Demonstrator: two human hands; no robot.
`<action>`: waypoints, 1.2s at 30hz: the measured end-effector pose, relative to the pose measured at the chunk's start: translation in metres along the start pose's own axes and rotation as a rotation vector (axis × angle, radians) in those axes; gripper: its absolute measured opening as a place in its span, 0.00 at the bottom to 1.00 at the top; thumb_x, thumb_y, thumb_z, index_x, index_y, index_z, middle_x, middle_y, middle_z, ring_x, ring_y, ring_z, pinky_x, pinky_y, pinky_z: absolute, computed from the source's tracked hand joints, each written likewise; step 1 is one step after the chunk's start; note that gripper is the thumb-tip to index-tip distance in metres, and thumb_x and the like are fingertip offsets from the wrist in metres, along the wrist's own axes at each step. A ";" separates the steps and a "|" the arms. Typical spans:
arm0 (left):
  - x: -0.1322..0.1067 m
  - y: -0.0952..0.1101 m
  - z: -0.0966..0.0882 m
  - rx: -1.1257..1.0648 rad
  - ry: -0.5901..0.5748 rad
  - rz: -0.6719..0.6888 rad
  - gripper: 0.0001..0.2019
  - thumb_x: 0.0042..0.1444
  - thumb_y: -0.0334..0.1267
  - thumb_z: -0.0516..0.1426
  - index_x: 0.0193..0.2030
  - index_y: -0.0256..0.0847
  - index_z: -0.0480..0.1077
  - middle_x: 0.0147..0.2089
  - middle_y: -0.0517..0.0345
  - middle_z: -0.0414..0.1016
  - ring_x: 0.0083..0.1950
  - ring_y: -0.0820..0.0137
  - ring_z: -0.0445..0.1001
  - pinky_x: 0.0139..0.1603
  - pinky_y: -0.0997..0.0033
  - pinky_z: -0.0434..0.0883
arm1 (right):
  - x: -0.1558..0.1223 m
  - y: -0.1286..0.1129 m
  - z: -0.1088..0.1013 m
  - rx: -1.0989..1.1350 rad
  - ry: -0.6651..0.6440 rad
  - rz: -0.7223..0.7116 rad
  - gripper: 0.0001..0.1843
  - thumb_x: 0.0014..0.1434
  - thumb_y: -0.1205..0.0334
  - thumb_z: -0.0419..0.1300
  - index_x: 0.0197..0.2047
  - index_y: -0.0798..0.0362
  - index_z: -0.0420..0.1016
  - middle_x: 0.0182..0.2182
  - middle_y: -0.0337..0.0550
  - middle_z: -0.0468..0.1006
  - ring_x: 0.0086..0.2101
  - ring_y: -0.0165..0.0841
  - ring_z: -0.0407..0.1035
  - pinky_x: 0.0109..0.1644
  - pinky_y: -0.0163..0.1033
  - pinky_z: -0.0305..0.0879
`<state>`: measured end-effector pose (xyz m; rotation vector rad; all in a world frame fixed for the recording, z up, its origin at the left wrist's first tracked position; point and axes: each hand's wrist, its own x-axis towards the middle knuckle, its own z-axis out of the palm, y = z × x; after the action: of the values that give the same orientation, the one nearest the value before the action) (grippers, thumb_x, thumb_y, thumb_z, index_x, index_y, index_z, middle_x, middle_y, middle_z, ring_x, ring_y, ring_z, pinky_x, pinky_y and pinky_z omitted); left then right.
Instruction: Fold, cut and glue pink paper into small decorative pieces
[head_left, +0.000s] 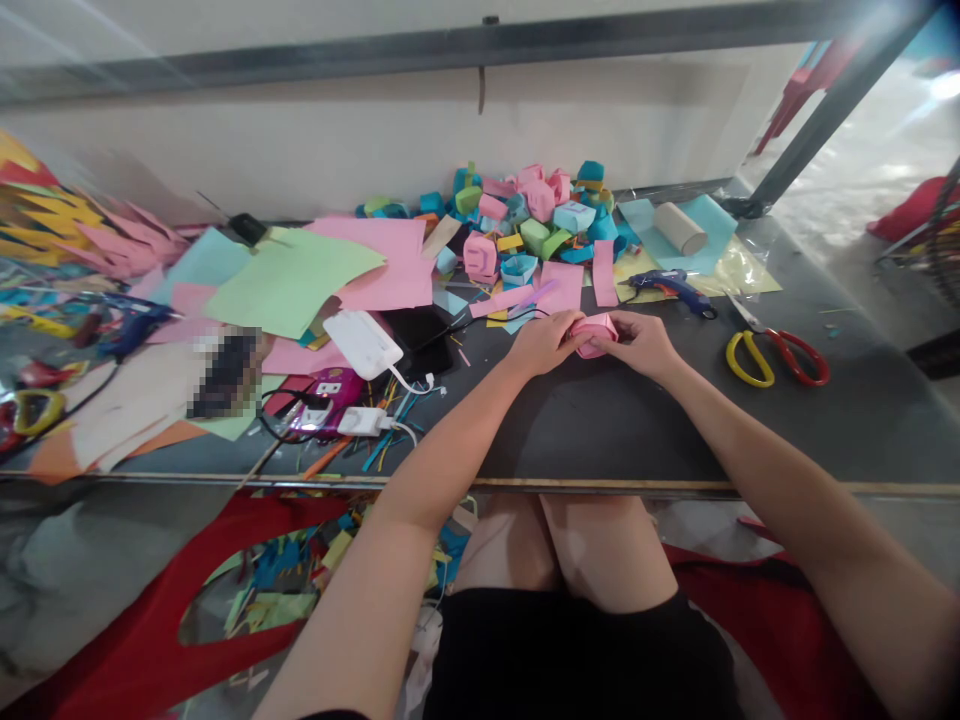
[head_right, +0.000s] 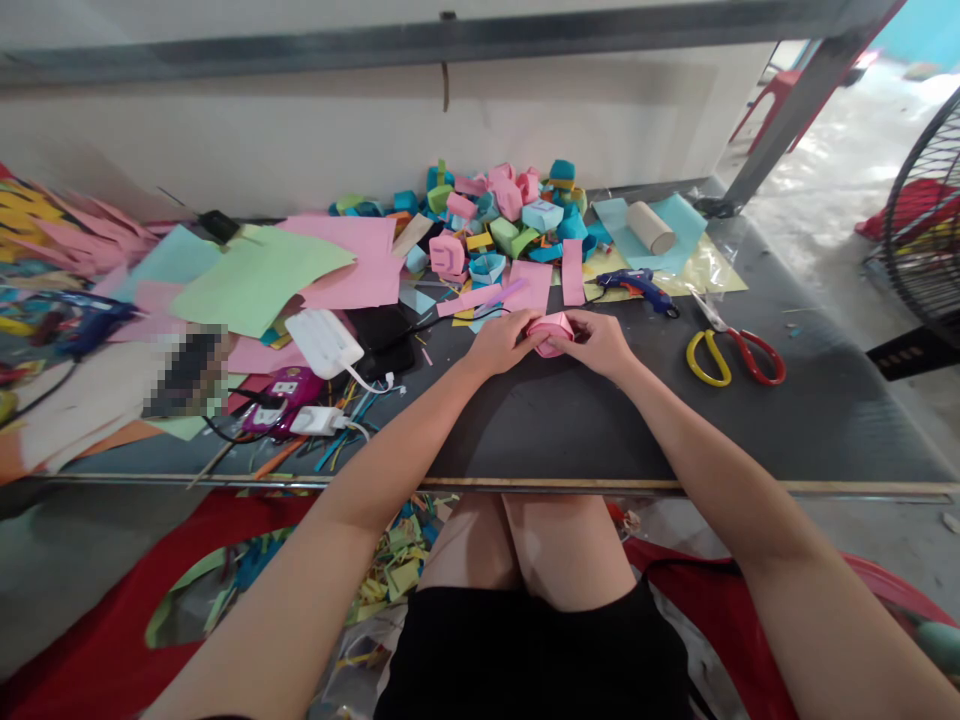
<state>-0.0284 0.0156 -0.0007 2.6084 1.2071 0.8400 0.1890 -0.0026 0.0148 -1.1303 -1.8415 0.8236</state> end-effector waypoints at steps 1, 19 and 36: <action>-0.001 0.000 0.000 -0.004 0.001 0.008 0.28 0.71 0.59 0.44 0.59 0.38 0.71 0.54 0.44 0.81 0.50 0.62 0.81 0.48 0.64 0.74 | 0.000 0.000 0.000 -0.001 0.000 -0.002 0.24 0.52 0.45 0.71 0.45 0.54 0.84 0.36 0.46 0.84 0.32 0.36 0.74 0.37 0.42 0.71; 0.000 0.000 0.001 0.014 0.012 0.011 0.27 0.71 0.57 0.45 0.59 0.38 0.71 0.55 0.44 0.81 0.51 0.61 0.82 0.48 0.63 0.75 | 0.000 -0.002 0.000 0.036 -0.001 -0.016 0.24 0.50 0.47 0.72 0.45 0.54 0.83 0.37 0.46 0.85 0.34 0.38 0.76 0.39 0.44 0.74; 0.000 0.002 -0.001 0.018 0.020 0.007 0.29 0.70 0.62 0.44 0.55 0.39 0.72 0.50 0.45 0.82 0.45 0.63 0.82 0.44 0.64 0.74 | -0.001 0.003 0.000 -0.002 0.026 -0.023 0.35 0.49 0.45 0.74 0.57 0.52 0.80 0.40 0.48 0.85 0.37 0.41 0.78 0.45 0.48 0.77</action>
<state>-0.0276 0.0139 0.0004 2.6260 1.2168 0.8631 0.1908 -0.0024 0.0125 -1.1142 -1.8305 0.7910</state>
